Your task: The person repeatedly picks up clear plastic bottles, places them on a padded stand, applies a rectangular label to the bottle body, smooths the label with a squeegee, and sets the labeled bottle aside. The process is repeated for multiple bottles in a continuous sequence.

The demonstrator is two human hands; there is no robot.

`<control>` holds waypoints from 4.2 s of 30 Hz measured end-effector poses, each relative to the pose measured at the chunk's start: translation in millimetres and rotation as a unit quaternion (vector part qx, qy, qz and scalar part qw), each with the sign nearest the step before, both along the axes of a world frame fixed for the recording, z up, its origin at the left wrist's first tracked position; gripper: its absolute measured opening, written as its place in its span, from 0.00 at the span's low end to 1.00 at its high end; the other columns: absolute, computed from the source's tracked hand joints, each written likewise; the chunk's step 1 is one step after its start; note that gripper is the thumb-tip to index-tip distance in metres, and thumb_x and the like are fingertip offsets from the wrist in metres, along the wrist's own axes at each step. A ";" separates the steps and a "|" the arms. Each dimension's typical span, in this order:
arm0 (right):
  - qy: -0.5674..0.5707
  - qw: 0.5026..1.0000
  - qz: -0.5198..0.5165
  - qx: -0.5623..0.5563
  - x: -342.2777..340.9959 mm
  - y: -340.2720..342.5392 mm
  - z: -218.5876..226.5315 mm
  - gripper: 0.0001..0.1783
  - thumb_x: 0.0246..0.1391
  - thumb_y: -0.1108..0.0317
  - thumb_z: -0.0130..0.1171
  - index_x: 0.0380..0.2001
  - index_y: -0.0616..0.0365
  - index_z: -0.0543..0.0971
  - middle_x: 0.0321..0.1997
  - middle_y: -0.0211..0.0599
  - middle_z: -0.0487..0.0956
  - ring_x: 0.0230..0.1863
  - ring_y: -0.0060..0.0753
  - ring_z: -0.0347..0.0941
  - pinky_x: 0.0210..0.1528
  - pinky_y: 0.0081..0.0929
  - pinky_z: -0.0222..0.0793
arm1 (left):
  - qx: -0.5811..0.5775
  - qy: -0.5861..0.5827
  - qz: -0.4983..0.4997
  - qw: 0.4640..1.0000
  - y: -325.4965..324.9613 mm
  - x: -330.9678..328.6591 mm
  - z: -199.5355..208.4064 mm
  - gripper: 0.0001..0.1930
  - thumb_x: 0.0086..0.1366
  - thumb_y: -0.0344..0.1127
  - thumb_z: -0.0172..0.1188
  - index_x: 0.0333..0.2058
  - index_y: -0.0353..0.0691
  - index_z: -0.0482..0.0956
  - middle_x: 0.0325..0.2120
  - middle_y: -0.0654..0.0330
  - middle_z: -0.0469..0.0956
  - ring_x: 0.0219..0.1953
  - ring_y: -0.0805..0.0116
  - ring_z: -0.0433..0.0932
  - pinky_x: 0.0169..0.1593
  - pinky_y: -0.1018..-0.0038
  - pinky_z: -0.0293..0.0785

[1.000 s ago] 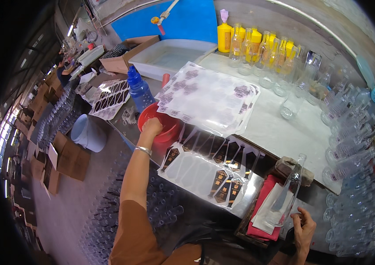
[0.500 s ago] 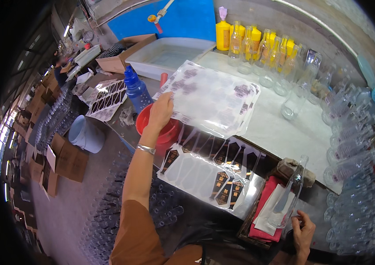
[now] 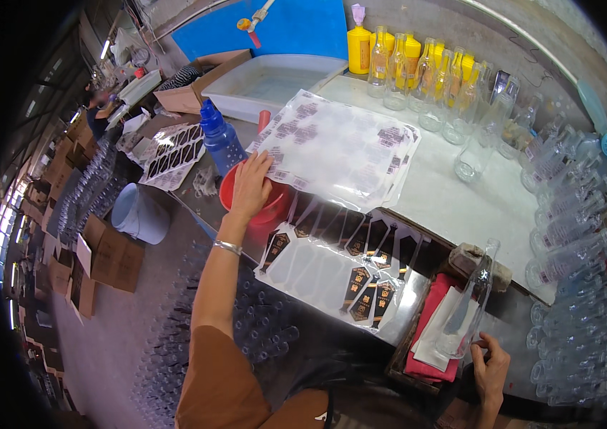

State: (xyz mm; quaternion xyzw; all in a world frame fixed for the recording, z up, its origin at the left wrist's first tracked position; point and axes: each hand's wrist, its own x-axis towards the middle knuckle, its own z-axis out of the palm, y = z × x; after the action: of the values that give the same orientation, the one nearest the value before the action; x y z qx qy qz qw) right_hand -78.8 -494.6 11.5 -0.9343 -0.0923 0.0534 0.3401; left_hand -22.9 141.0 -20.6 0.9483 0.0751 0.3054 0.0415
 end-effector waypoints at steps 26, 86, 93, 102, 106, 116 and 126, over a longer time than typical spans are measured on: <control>-0.162 0.984 0.071 0.010 -23.5 27.9 -7.4 0.43 0.44 0.63 0.72 0.64 0.65 0.69 0.34 0.42 0.76 0.25 0.44 0.77 0.27 0.38 0.73 | -0.142 -0.045 -0.388 0.910 -390.2 -30.0 74.5 0.15 0.56 0.21 0.67 0.43 0.38 0.84 0.47 0.53 0.84 0.48 0.55 0.83 0.50 0.66 0.79; 0.135 0.868 -0.004 0.478 38.7 19.1 -40.5 0.22 0.69 0.58 0.56 0.53 0.68 0.76 0.47 0.39 0.81 0.28 0.15 0.75 0.31 0.16 0.71 | -0.345 0.139 -0.365 0.853 -402.7 -47.8 26.4 0.28 0.64 0.32 0.66 0.63 0.43 0.74 0.69 0.47 0.63 0.68 0.49 0.66 0.67 0.59 0.67; 0.152 0.759 -0.096 0.626 52.0 -1.5 -27.7 0.16 0.69 0.62 0.54 0.50 0.63 0.78 0.40 0.31 0.81 0.39 0.18 0.77 0.43 0.19 0.74 | -0.354 0.144 -0.366 0.849 -404.0 -48.9 26.7 0.28 0.64 0.33 0.66 0.63 0.44 0.75 0.68 0.44 0.62 0.69 0.46 0.64 0.67 0.59 0.67; 0.077 0.868 0.056 0.486 50.7 7.4 -5.5 0.16 0.62 0.75 0.57 0.53 0.62 0.76 0.46 0.29 0.79 0.46 0.17 0.74 0.50 0.19 0.72 | -0.338 0.138 -0.365 0.856 -405.0 -49.8 26.6 0.28 0.64 0.32 0.66 0.64 0.43 0.74 0.69 0.49 0.62 0.68 0.50 0.67 0.68 0.60 0.66; -0.083 0.939 0.013 0.334 72.9 12.7 -0.1 0.15 0.62 0.75 0.59 0.52 0.64 0.77 0.43 0.31 0.80 0.44 0.18 0.74 0.48 0.18 0.72 | -0.344 0.136 -0.368 0.853 -404.9 -49.3 26.1 0.29 0.64 0.32 0.67 0.64 0.43 0.73 0.69 0.48 0.62 0.68 0.50 0.66 0.68 0.60 0.66; -0.194 0.946 0.174 0.190 75.2 31.4 60.2 0.11 0.55 0.76 0.62 0.43 0.63 0.81 0.39 0.46 0.83 0.40 0.40 0.82 0.45 0.30 0.77 | -0.287 0.163 -0.378 0.865 -389.8 -78.8 9.5 0.66 0.45 0.35 0.81 0.74 0.34 0.41 0.70 0.43 0.58 0.64 0.52 0.70 0.65 0.61 0.69; -0.268 0.923 0.277 0.003 73.5 65.2 64.9 0.06 0.45 0.77 0.57 0.30 0.59 0.78 0.29 0.42 0.80 0.34 0.47 0.75 0.36 0.44 0.75 | -0.336 0.059 -0.327 0.881 -410.8 -87.4 -2.6 0.69 0.45 0.33 0.81 0.74 0.34 0.33 0.68 0.39 0.62 0.45 0.59 0.77 0.44 0.70 0.77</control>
State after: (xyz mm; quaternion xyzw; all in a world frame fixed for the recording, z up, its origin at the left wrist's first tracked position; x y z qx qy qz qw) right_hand -5.3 -429.4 76.4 -0.8500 -0.4350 -0.1077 0.2769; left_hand -110.2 -269.8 -23.1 0.8644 -0.1395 0.1747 0.4503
